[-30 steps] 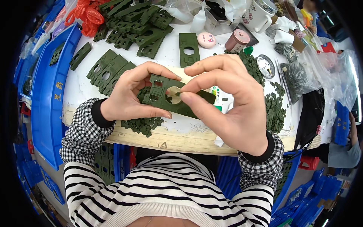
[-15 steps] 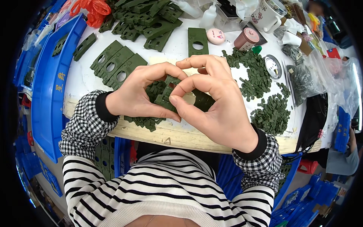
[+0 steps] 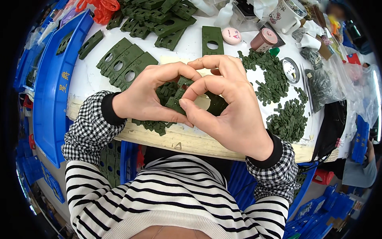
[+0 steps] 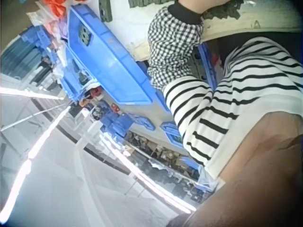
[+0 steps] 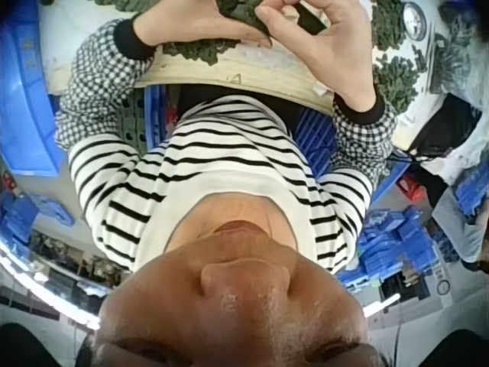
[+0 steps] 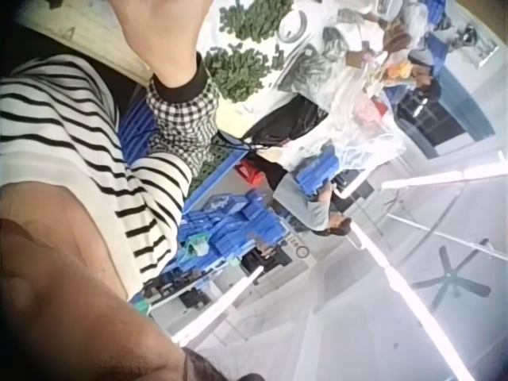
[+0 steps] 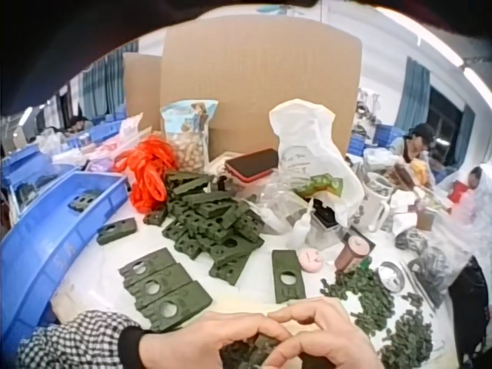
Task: Assembling small plastic components for toy tank models at a production workbench.
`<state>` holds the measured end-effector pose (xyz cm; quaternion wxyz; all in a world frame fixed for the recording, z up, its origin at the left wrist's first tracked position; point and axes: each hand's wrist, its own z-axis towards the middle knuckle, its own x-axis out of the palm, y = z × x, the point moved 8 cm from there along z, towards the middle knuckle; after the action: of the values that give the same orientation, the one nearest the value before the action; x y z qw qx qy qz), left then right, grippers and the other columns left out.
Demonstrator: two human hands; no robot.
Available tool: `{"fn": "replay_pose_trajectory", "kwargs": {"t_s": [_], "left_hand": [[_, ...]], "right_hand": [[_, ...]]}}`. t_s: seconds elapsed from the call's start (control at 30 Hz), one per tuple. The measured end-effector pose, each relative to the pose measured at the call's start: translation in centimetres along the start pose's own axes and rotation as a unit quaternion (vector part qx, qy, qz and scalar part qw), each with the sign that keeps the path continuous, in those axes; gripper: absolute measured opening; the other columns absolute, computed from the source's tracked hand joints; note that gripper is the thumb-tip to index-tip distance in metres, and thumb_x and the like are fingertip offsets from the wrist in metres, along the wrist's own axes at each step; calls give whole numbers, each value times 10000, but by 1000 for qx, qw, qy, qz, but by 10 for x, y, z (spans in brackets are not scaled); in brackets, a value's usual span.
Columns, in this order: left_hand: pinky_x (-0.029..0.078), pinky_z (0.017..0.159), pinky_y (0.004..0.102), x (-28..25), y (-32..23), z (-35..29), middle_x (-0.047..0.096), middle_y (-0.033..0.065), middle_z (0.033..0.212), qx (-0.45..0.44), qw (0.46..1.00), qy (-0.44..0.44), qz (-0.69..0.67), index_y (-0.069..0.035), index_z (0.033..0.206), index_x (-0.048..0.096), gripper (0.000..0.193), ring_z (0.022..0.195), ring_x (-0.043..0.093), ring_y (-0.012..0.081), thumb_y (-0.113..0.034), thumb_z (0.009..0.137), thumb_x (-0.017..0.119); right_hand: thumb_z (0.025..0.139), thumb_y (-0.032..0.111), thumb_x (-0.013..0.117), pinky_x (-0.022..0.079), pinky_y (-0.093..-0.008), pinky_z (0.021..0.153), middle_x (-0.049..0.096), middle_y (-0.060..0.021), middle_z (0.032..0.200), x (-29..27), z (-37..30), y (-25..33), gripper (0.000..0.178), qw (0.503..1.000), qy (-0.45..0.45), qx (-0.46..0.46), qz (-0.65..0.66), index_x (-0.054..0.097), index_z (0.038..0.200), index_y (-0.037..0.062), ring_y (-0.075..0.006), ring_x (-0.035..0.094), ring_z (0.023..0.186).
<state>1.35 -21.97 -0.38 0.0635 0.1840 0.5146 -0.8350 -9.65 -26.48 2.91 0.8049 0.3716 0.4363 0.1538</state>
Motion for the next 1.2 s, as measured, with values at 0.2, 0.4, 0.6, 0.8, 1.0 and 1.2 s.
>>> {"fn": "replay_pose_trajectory", "kwargs": {"t_s": [0.2,0.4,0.6,0.8,1.0,1.2], "left_hand": [[518,877,299,0,0,0,674,61,1088,6,1000,4,5,-30,1156,613,600,963,660,169,-85,630,896],[517,885,303,0,-2,0,673,66,1098,21,1000,-1,2,-28,1162,610,602,975,662,175,-86,630,886],[519,871,304,1,-3,-1,675,73,1082,21,1000,4,4,-25,1178,598,617,964,666,179,-82,630,877],[522,851,305,1,-5,-1,674,84,1056,25,1000,-1,-9,-18,1186,592,620,938,662,177,-67,632,865],[525,837,295,2,-5,-1,669,93,1062,33,999,16,9,-3,1178,590,618,941,660,175,-88,644,889],[540,900,305,-1,-6,1,652,94,1133,28,1000,7,-3,-3,1189,593,617,1017,653,179,-131,673,906]], "right_hand": [[723,97,746,398,-380,955,600,-113,1154,0,0,3,88,1000,2,-3,-6,699,795,79,-280,497,1087],[747,61,736,386,-390,1027,571,-128,1222,0,-1,4,69,999,28,9,-35,692,799,52,-255,536,1156],[724,64,742,389,-393,1012,590,-129,1185,0,0,8,98,998,20,-9,-55,672,793,66,-267,525,1152],[709,63,747,396,-397,1000,598,-127,1172,0,0,11,110,997,7,-24,-75,663,780,74,-276,528,1142],[741,70,749,388,-393,1007,597,-138,1181,-1,-1,16,130,995,22,-40,-89,643,816,60,-268,527,1147],[861,136,725,437,-337,911,631,-120,989,-37,-3,9,182,995,-82,-12,47,616,916,1,-237,598,1011]]}}
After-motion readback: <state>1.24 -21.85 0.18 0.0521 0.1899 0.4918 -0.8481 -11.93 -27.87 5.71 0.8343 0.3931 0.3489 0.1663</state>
